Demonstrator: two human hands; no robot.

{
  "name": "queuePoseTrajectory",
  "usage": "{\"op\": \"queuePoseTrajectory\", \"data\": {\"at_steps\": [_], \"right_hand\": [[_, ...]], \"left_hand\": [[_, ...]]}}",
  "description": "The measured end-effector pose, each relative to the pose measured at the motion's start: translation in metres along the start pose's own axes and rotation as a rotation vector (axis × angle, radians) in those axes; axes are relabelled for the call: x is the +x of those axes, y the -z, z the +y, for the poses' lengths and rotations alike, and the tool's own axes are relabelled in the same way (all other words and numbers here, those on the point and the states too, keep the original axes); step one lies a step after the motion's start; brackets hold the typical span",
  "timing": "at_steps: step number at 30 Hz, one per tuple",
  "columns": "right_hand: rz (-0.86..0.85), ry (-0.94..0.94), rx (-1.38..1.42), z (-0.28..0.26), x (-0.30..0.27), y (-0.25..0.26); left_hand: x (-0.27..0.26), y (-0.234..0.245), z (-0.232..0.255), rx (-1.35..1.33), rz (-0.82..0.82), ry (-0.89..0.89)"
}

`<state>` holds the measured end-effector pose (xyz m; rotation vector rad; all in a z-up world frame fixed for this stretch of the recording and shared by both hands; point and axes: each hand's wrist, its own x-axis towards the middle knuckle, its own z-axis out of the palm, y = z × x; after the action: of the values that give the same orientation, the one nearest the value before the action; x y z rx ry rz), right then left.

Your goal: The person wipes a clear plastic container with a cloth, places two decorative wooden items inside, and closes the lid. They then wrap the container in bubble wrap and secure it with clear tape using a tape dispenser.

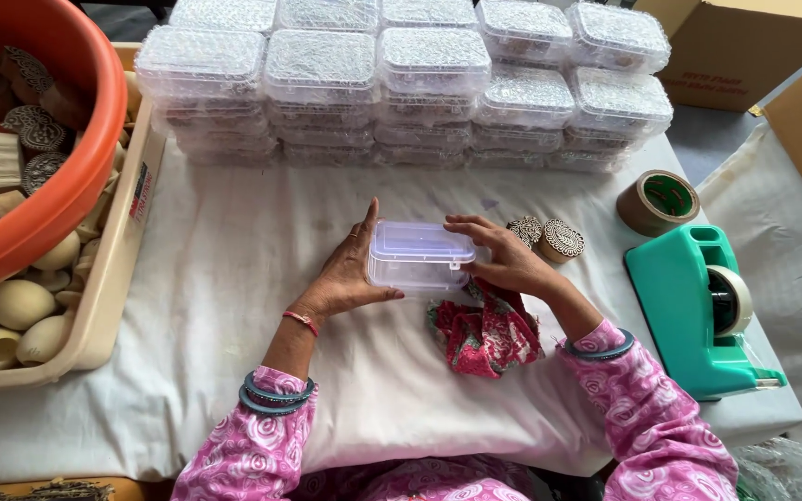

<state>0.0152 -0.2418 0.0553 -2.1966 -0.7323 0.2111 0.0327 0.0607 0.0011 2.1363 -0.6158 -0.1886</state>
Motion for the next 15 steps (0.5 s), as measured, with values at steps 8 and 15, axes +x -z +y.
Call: {"op": "queuePoseTrajectory", "data": {"at_steps": [8, 15], "right_hand": [[0.318, -0.224, 0.461, 0.057, 0.004, -0.021], [0.514, -0.347, 0.478, 0.057, 0.015, -0.024]], "left_hand": [[-0.003, -0.004, 0.015, -0.129, 0.009, -0.027], [-0.006, 0.001, 0.035, 0.12, -0.045, -0.001]]}}
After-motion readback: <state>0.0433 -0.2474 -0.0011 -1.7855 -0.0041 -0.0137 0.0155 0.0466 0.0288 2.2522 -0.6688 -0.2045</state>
